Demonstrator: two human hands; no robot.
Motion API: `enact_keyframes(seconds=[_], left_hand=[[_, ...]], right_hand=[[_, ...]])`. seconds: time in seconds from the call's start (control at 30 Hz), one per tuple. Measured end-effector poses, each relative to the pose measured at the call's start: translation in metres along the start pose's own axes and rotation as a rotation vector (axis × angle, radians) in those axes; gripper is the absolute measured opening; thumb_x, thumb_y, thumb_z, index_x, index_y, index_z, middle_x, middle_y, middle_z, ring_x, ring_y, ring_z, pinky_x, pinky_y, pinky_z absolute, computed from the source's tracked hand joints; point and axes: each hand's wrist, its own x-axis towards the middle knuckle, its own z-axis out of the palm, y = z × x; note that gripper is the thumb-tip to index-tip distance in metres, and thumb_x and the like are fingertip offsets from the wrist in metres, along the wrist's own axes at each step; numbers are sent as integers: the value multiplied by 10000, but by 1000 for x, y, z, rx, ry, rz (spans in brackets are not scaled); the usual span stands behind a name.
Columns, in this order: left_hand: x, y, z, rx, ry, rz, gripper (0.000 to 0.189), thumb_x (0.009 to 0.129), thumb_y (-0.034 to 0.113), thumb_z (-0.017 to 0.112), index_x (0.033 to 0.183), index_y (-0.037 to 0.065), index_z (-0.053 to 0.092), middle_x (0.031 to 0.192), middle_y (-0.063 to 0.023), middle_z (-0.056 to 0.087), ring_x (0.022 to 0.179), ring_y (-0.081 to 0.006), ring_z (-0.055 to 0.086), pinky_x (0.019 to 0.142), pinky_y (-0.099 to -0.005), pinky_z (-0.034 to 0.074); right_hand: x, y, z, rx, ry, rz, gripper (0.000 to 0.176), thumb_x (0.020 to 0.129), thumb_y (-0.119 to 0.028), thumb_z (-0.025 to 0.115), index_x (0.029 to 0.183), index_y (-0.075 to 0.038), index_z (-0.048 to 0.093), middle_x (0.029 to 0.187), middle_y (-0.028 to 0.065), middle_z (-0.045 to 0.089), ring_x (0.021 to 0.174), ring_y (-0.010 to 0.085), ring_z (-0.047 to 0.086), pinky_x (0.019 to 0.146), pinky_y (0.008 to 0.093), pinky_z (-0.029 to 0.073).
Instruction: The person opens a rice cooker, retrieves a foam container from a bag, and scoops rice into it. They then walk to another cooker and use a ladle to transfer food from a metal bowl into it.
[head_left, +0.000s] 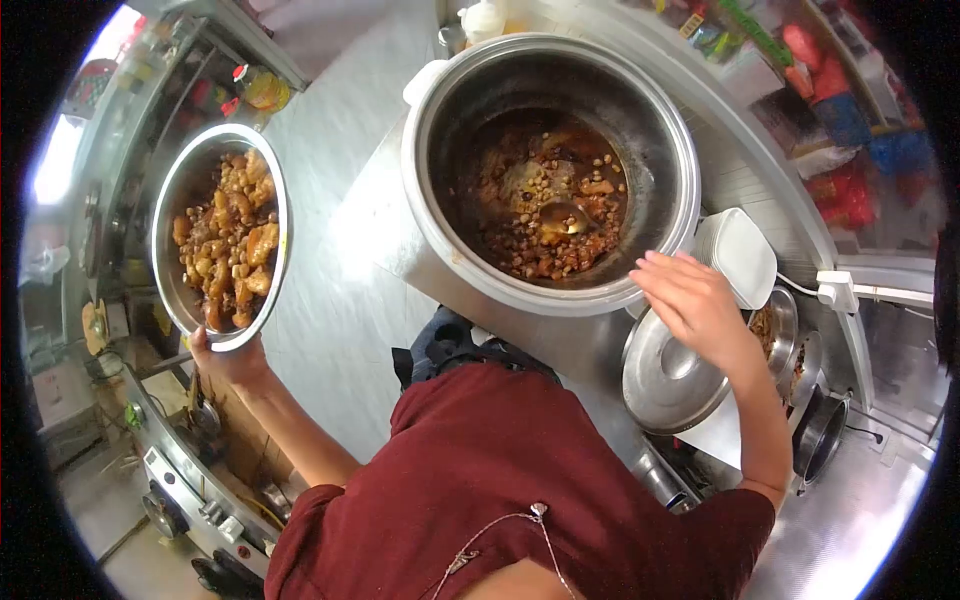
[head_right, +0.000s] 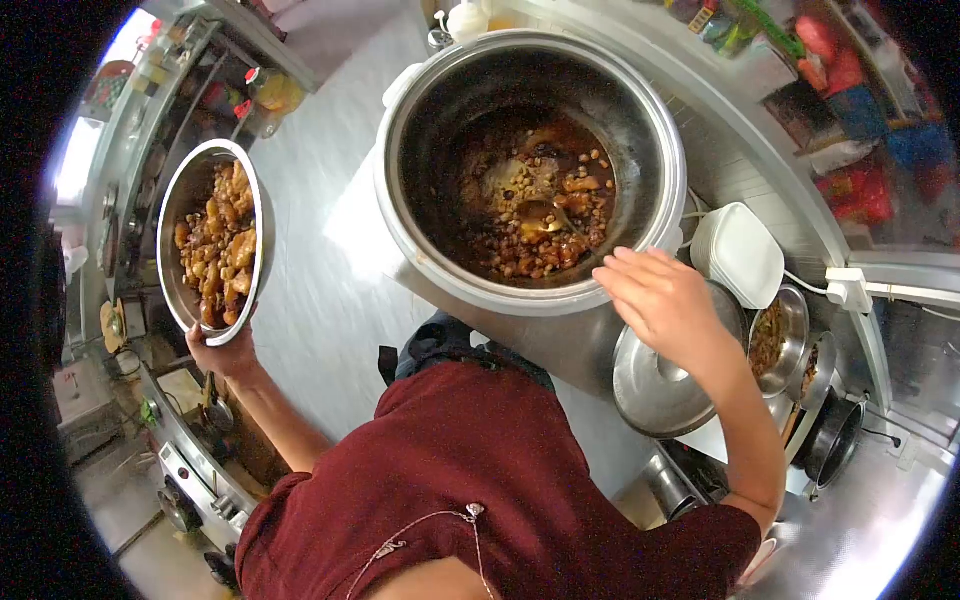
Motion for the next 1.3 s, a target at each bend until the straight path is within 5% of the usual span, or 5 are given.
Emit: enact_keyframes(seconds=[0.7, 0.9, 0.93, 1.03, 1.3], left_hand=[[-56, -5, 9, -161, -94, 91, 638, 678, 327, 384, 1213, -16, 333, 1133, -190, 475, 923, -332, 555, 562, -442, 546], [-38, -20, -13, -147, -33, 205, 567, 680, 253, 415, 1199, 26, 382, 1168, -130, 471, 1028, -299, 492, 881, -410, 408], [-33, -22, -19, -147, -25, 216, 566, 682, 256, 415, 1193, 16, 390, 1168, -134, 475, 1037, -294, 488, 893, -404, 399], [-10, -29, -55, -164, -35, 144, 580, 685, 281, 402, 1192, -1, 394, 1173, -149, 477, 1055, -299, 477, 910, -396, 385], [43, -35, -92, -128, -103, 215, 568, 665, 273, 382, 1143, -30, 437, 1125, -175, 509, 1021, -316, 499, 917, -397, 372]], right_hand=[[-22, 62, 49, 357, 628, 112, 377, 627, -144, 596, 965, 14, 539, 997, 125, 521, 963, 295, 467, 970, 437, 248], [-24, 51, 51, -88, 845, 130, 442, 773, -154, 457, 1153, 66, 407, 1149, 183, 448, 1153, 319, 338, 1006, 461, 164], [-9, 22, 48, -80, 975, 78, 423, 801, -222, 544, 1133, 34, 485, 1042, 213, 480, 908, 308, 458, 667, 337, 409], [45, 8, 122, 126, 997, 35, 387, 804, -172, 419, 1095, 83, 431, 1091, 185, 472, 1092, 336, 389, 1012, 492, 149], [258, -67, 258, 712, 658, -266, 420, 701, -51, 563, 1109, -16, 470, 907, 113, 549, 840, 227, 515, 809, 339, 399]])
